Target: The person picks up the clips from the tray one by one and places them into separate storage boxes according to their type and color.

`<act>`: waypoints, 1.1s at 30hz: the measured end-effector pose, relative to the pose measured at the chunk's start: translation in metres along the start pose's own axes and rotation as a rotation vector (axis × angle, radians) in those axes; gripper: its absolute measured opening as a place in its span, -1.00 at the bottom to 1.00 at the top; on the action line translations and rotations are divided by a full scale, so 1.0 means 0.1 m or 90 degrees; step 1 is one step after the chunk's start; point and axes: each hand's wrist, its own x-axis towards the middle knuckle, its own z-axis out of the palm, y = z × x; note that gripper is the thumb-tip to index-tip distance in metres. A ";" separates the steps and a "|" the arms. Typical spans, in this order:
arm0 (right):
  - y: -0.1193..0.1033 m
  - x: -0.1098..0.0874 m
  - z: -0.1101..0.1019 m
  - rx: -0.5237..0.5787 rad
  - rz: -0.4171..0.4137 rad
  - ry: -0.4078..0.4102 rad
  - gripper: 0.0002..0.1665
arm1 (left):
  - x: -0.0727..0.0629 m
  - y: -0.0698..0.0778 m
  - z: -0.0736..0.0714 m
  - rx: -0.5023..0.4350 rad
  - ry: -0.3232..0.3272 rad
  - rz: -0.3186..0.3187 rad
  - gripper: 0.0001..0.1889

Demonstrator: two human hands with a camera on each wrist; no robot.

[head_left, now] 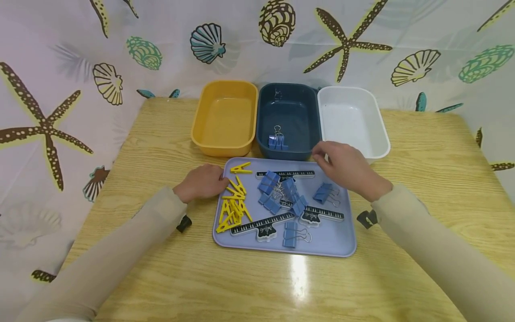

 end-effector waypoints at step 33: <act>0.31 -0.55 0.03 -0.016 0.031 -0.058 -0.80 | 0.01 -0.02 0.01 0.003 -0.005 -0.003 -0.63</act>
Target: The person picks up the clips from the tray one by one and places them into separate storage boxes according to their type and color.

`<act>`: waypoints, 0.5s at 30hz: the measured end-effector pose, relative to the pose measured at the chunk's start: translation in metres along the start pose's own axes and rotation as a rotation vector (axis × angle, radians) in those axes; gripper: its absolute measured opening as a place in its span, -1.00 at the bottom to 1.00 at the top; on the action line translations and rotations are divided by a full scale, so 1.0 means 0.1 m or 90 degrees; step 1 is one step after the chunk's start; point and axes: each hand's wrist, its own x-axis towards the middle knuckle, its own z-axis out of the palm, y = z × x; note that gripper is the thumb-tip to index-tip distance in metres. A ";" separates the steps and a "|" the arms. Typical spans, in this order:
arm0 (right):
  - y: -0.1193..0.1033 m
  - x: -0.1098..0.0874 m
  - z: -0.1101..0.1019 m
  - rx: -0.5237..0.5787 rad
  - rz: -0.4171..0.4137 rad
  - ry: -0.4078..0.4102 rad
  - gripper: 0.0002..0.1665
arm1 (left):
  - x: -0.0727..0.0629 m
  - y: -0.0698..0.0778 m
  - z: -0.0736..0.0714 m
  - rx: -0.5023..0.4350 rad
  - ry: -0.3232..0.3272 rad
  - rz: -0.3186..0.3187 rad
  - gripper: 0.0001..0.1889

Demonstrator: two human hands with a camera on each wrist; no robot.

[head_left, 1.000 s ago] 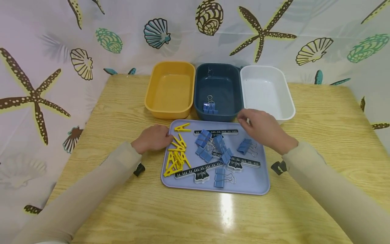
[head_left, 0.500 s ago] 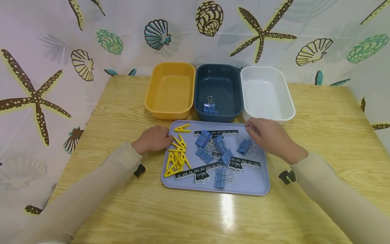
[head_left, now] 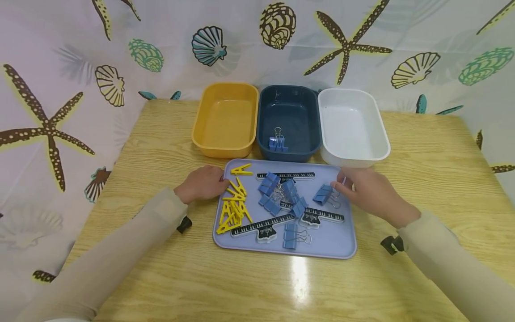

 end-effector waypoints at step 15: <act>0.03 -0.12 0.06 -0.016 0.007 -0.064 -0.66 | -0.02 0.02 -0.01 0.001 0.004 0.004 -0.63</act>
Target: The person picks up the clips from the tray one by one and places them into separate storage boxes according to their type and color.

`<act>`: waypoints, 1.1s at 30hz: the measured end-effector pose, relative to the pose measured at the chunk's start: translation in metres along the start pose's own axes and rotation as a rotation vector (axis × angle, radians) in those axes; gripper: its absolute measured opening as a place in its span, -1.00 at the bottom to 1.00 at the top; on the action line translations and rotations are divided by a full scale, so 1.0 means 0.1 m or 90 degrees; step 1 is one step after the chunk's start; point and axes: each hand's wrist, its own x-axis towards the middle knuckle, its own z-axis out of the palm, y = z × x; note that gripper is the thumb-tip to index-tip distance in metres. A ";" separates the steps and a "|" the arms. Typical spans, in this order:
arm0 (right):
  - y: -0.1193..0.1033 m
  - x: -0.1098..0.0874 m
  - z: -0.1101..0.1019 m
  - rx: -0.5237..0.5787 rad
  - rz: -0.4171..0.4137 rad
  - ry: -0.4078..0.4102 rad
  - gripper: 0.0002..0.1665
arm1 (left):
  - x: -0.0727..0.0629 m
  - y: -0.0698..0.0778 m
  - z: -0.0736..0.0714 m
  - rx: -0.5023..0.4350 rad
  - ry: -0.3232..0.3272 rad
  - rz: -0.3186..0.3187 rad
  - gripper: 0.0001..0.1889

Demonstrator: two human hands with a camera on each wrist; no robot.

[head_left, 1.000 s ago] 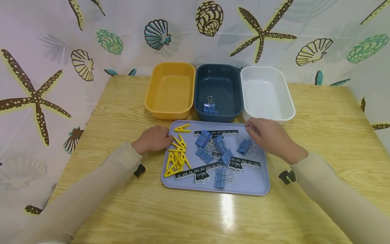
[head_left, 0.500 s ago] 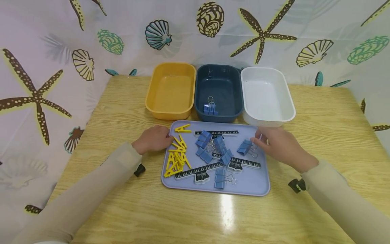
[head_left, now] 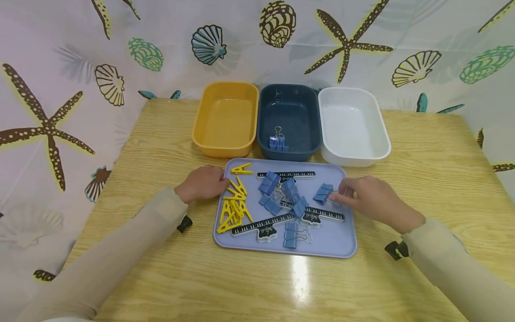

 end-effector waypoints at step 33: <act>-0.07 0.16 -0.06 0.032 -0.083 0.027 -0.94 | 0.02 -0.03 0.02 -0.007 0.005 0.002 -0.61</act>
